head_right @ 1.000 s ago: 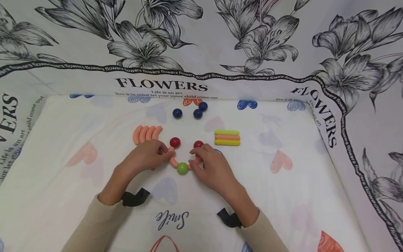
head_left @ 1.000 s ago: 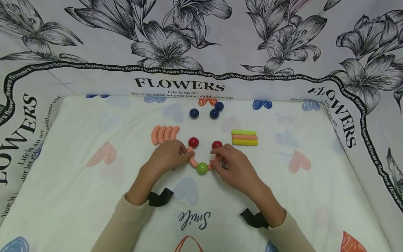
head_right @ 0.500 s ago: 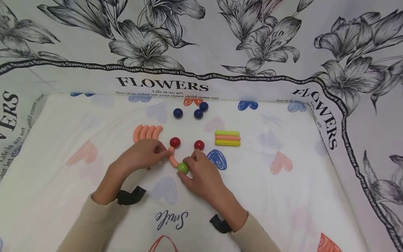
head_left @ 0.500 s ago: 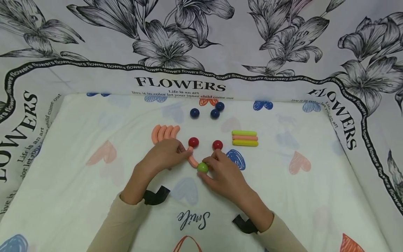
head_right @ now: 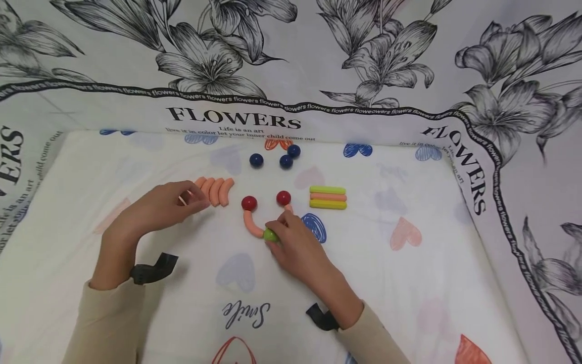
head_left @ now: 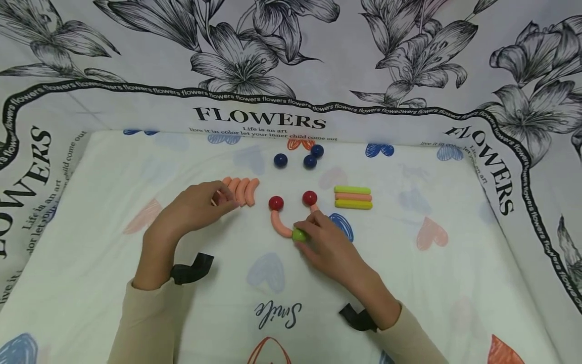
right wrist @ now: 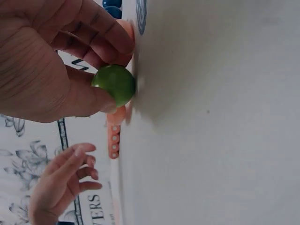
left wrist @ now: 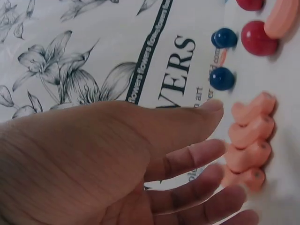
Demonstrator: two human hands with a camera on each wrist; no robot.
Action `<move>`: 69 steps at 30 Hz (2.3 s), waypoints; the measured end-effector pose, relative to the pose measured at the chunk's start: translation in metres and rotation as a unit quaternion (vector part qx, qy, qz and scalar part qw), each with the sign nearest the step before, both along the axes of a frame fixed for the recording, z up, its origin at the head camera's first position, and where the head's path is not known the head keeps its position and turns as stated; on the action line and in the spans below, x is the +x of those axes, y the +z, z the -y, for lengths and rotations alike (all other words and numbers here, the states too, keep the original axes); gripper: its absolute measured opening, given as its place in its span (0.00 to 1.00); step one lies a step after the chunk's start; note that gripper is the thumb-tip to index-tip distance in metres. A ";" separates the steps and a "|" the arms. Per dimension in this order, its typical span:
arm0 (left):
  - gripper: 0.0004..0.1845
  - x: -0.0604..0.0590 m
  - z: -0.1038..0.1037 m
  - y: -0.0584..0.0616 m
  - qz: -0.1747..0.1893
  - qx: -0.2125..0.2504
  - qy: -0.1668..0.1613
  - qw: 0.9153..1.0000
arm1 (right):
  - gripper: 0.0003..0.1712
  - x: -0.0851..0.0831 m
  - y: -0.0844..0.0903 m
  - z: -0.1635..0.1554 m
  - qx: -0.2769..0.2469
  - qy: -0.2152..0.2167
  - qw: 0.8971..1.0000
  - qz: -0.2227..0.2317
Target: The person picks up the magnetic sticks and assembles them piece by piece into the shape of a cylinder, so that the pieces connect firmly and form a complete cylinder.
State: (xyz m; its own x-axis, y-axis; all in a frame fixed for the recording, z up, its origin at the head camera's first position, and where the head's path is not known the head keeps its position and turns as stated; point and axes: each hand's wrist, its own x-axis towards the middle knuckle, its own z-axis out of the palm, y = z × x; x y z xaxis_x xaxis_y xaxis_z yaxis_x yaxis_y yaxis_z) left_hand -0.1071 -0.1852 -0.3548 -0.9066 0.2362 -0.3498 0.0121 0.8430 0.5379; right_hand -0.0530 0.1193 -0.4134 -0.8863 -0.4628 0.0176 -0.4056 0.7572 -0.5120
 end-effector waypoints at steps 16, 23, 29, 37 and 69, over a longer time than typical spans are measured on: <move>0.36 -0.014 0.004 -0.017 -0.011 0.008 0.106 0.994 | 0.18 -0.003 0.011 -0.020 0.025 0.004 0.998 -0.052; 0.34 -0.019 0.004 -0.026 0.001 0.028 0.117 0.993 | 0.15 -0.006 0.005 -0.019 0.012 -0.009 0.999 -0.047; 0.30 -0.018 0.005 -0.032 -0.016 0.017 0.137 0.990 | 0.15 -0.008 0.000 -0.016 -0.001 -0.027 0.999 -0.028; 0.27 -0.019 0.002 -0.036 -0.022 0.013 0.171 0.985 | 0.16 -0.014 0.004 -0.025 -0.028 -0.050 0.998 0.003; 0.30 -0.015 0.013 -0.020 -0.030 0.122 0.176 0.976 | 0.17 -0.021 0.000 -0.038 -0.043 -0.043 0.998 -0.016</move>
